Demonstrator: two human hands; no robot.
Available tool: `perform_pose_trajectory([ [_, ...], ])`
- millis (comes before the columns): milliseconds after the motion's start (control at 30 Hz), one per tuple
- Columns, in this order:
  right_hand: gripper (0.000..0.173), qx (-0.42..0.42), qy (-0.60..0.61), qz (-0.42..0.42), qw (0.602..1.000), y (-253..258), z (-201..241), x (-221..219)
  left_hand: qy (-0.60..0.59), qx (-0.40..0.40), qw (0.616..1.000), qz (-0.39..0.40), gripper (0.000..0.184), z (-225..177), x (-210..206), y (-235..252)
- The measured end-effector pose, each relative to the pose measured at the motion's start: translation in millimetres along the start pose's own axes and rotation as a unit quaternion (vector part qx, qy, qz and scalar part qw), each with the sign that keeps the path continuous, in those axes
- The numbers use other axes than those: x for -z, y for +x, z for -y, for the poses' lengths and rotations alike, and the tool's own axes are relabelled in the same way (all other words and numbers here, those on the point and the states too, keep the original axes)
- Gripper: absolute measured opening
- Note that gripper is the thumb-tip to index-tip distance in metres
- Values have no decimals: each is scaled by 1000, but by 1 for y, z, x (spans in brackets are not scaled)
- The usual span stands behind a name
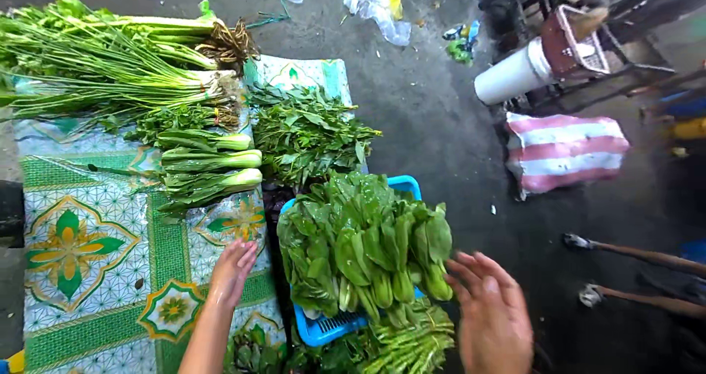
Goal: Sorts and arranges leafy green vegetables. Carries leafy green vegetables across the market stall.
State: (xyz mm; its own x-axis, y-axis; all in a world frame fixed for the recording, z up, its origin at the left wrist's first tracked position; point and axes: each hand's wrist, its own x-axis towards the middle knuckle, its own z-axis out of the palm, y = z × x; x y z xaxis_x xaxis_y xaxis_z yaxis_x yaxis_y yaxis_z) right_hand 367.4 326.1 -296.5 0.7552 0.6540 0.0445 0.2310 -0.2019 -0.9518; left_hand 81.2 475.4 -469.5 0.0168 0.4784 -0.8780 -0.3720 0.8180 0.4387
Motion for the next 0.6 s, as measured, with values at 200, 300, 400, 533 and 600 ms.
perform_pose_trajectory([
  [200,41,9,-121,-31,992,-8,-41,64,4,4,999,-49,35,63,13,-63],
  [300,50,45,-154,22,987,-18,-42,61,14,-9,998,-67,33,86,23,-87],
  [400,52,117,-136,114,977,-16,-33,27,52,-36,995,-76,32,103,33,-109],
  [533,62,220,-152,306,914,2,-24,-71,118,-61,990,-55,36,122,49,-136],
  [600,82,225,-204,414,858,10,-22,-132,134,-63,989,-29,38,129,59,-147],
])
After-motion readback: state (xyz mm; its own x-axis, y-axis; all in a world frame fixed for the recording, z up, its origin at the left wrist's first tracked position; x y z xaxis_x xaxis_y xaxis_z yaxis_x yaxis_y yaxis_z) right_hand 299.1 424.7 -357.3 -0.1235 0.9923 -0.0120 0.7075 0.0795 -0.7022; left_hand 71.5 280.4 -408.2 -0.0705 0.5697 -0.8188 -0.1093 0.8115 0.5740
